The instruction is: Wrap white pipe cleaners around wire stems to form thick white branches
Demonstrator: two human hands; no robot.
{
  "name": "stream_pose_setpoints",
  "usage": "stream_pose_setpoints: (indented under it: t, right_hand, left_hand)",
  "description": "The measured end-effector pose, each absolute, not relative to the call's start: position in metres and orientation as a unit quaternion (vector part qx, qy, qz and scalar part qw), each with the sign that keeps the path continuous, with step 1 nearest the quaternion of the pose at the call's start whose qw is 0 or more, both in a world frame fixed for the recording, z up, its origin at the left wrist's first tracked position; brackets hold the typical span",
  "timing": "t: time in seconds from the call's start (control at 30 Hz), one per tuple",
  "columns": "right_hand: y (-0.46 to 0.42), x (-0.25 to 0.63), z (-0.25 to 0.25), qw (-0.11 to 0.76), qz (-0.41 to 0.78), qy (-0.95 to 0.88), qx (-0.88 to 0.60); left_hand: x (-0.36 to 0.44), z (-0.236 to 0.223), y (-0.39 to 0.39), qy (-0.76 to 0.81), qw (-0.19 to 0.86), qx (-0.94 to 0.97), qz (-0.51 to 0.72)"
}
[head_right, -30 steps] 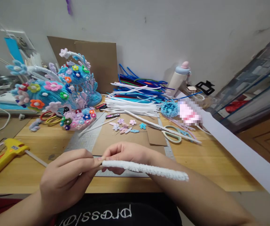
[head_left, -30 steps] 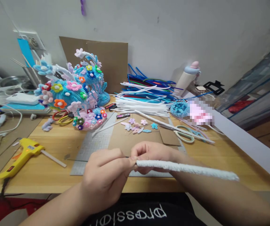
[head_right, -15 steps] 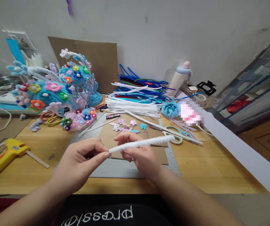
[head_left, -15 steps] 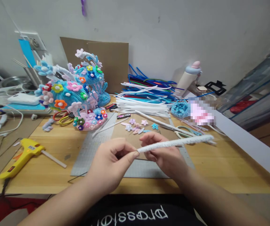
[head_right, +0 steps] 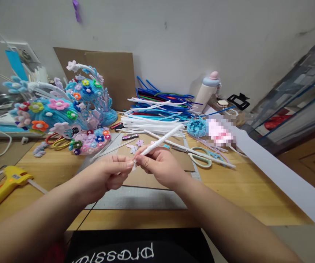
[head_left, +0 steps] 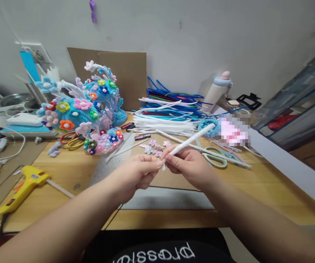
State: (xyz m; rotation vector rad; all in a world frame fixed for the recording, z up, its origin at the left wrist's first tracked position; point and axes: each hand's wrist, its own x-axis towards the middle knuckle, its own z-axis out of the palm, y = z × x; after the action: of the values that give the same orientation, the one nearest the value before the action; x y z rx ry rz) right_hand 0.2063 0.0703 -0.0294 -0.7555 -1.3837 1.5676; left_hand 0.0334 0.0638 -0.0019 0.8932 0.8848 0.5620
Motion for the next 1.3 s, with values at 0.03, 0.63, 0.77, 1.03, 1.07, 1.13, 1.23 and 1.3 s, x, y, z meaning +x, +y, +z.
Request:
stream_pose_setpoints:
  t: [0.03, 0.63, 0.77, 1.03, 1.07, 1.13, 1.23, 1.3]
  right_hand:
    - [0.073, 0.207, -0.031, 0.444, 0.645, -0.547, -0.296]
    - [0.109, 0.226, -0.074, 0.404, 0.649, -0.551, -0.334]
    - [0.108, 0.227, -0.082, 0.372, 0.67, -0.535, -0.356]
    - [0.111, 0.229, -0.085, 0.316, 0.673, -0.552, -0.378]
    - [0.114, 0.231, -0.083, 0.304, 0.658, -0.574, -0.381]
    - [0.122, 0.237, -0.076, 0.285, 0.61, -0.624, -0.397]
    - [0.146, 0.249, -0.065, 0.279, 0.437, -0.708, -0.479]
    - [0.169, 0.255, -0.059, 0.282, 0.3, -0.742, -0.529]
  left_hand:
    - [0.034, -0.003, 0.066, 0.388, 0.802, 0.383, 0.244]
    - [0.042, -0.054, 0.11, 0.313, 0.914, 0.19, 0.176]
    - [0.042, -0.06, 0.107, 0.341, 0.904, 0.191, 0.172]
    - [0.042, -0.068, 0.105, 0.302, 0.922, 0.169, 0.174]
    - [0.041, -0.066, 0.106, 0.303, 0.917, 0.178, 0.186]
    - [0.037, -0.061, 0.107, 0.304, 0.908, 0.196, 0.212]
    - [0.031, -0.054, 0.108, 0.304, 0.9, 0.205, 0.236]
    - [0.026, -0.052, 0.109, 0.306, 0.898, 0.204, 0.243]
